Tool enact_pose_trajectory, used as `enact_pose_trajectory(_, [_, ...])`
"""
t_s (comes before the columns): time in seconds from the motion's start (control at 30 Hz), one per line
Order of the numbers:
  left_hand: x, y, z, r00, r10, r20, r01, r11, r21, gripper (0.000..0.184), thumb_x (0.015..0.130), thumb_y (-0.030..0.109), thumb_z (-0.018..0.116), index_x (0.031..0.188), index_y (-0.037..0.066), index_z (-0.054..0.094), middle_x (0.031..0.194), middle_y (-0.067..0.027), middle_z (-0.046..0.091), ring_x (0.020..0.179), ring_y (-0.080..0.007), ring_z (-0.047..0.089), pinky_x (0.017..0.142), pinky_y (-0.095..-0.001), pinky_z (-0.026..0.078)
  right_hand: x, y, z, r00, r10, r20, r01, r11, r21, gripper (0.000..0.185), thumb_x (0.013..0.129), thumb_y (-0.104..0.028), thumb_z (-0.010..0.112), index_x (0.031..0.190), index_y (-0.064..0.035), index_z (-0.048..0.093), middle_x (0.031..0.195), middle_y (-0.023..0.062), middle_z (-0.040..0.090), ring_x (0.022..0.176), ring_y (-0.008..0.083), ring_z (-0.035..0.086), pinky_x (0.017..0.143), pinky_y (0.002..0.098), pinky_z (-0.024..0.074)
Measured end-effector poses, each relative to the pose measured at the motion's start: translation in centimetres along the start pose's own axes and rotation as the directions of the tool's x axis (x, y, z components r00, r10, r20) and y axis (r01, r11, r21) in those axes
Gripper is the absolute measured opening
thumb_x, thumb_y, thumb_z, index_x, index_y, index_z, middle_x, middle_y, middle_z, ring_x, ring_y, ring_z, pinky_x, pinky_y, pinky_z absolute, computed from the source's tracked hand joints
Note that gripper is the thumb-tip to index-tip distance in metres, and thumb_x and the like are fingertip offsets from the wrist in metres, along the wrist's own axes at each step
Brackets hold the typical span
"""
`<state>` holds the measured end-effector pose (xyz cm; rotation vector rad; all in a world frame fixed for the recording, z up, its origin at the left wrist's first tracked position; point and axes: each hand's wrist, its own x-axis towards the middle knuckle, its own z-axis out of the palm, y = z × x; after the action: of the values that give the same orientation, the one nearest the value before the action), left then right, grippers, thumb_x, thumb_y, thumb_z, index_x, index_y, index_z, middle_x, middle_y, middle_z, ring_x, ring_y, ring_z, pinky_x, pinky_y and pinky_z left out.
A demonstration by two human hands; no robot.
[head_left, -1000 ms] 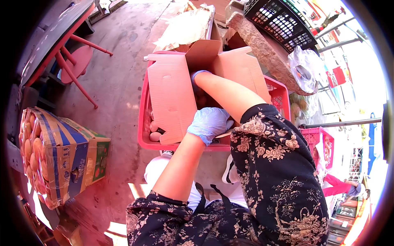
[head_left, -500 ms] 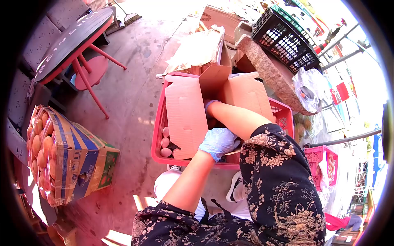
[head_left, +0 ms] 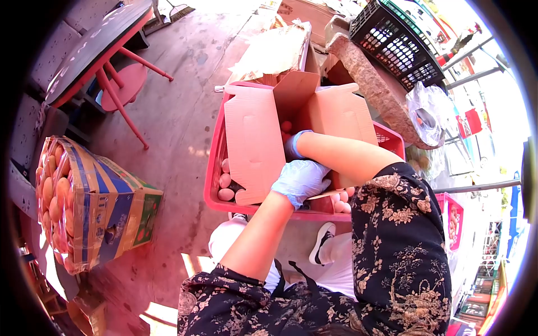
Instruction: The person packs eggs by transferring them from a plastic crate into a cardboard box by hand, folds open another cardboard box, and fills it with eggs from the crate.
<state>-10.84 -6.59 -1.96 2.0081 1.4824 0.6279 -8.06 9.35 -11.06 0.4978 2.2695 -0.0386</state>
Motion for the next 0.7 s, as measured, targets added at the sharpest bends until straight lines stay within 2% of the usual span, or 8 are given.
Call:
enact_pose_trajectory(0.13, [0.3,-0.1,0.4,0.999,-0.021,0.031,0.020,0.999,0.032,0.030,0.081,0.032,0.058,0.105,0.015,0.064,0.094,-0.0147,0.067,0.080,-0.0338,0.066,0.071,-0.0449,0.053,1.6,-1.3,-0.1,0.997,-0.024,0.067,0.031,0.994,-0.105,0.034,0.085,-0.025,0.054,0.113,-0.0092,0.067,0.114,0.0154,0.065,0.107,0.0282,0.061,0.087,0.0418,0.0481])
enact_pose_trajectory(0.23, [0.5,-0.1,0.9,1.000,-0.008,0.008,0.007,1.000,0.029,0.029,0.083,0.035,0.056,0.103,0.016,0.065,0.091,-0.0158,0.066,0.077,-0.0360,0.065,0.068,-0.0465,0.053,2.0,-1.5,0.0,0.995,-0.038,0.089,0.050,0.989,-0.137,0.034,0.085,-0.024,0.054,0.113,-0.0085,0.066,0.113,0.0150,0.065,0.105,0.0280,0.062,0.086,0.0415,0.0482])
enact_pose_trajectory(0.37, [0.6,0.4,-0.1,1.000,-0.014,0.005,0.014,1.000,-0.016,0.032,0.082,0.037,0.057,0.106,0.017,0.064,0.093,-0.0154,0.066,0.077,-0.0367,0.064,0.068,-0.0461,0.053,1.7,-1.3,0.0,0.991,-0.052,0.120,0.071,0.986,-0.154,0.034,0.085,-0.023,0.054,0.113,-0.0076,0.066,0.112,0.0145,0.065,0.104,0.0278,0.062,0.085,0.0412,0.0484])
enact_pose_trajectory(0.47, [1.3,0.3,0.6,1.000,-0.018,-0.015,0.018,1.000,0.025,0.027,0.081,0.035,0.058,0.099,0.017,0.067,0.090,-0.0140,0.067,0.077,-0.0336,0.066,0.067,-0.0459,0.053,1.2,-0.9,-0.3,0.988,-0.065,0.140,0.085,0.986,-0.144,0.034,0.085,-0.022,0.053,0.113,-0.0069,0.066,0.112,0.0141,0.065,0.103,0.0277,0.062,0.085,0.0409,0.0486])
enact_pose_trajectory(0.63, [2.6,-0.3,1.3,0.995,0.077,-0.067,-0.079,0.997,-0.022,0.026,0.082,0.034,0.058,0.099,0.015,0.064,0.088,-0.0169,0.066,0.076,-0.0367,0.064,0.066,-0.0480,0.051,-0.4,-0.3,-1.1,0.979,-0.095,0.178,0.119,0.985,-0.124,0.034,0.085,-0.020,0.053,0.114,-0.0058,0.066,0.111,0.0134,0.066,0.101,0.0274,0.063,0.084,0.0405,0.0488])
enact_pose_trajectory(0.67, [2.8,0.0,0.7,0.998,0.011,0.066,-0.012,1.000,0.011,0.036,0.085,0.036,0.057,0.114,0.015,0.059,0.099,-0.0174,0.065,0.085,-0.0380,0.063,0.074,-0.0464,0.051,-1.2,-0.1,-1.6,0.977,-0.108,0.184,0.131,0.984,-0.118,0.034,0.085,-0.020,0.053,0.114,-0.0056,0.066,0.111,0.0133,0.066,0.100,0.0274,0.063,0.083,0.0404,0.0489])
enact_pose_trajectory(0.7, [3.0,0.0,0.7,0.998,0.016,0.066,-0.017,1.000,0.013,0.038,0.085,0.037,0.057,0.116,0.015,0.058,0.100,-0.0177,0.065,0.086,-0.0382,0.063,0.075,-0.0462,0.051,-2.2,0.2,-2.3,0.975,-0.121,0.189,0.144,0.983,-0.112,0.034,0.085,-0.019,0.053,0.114,-0.0054,0.065,0.111,0.0131,0.066,0.100,0.0273,0.063,0.083,0.0403,0.0489])
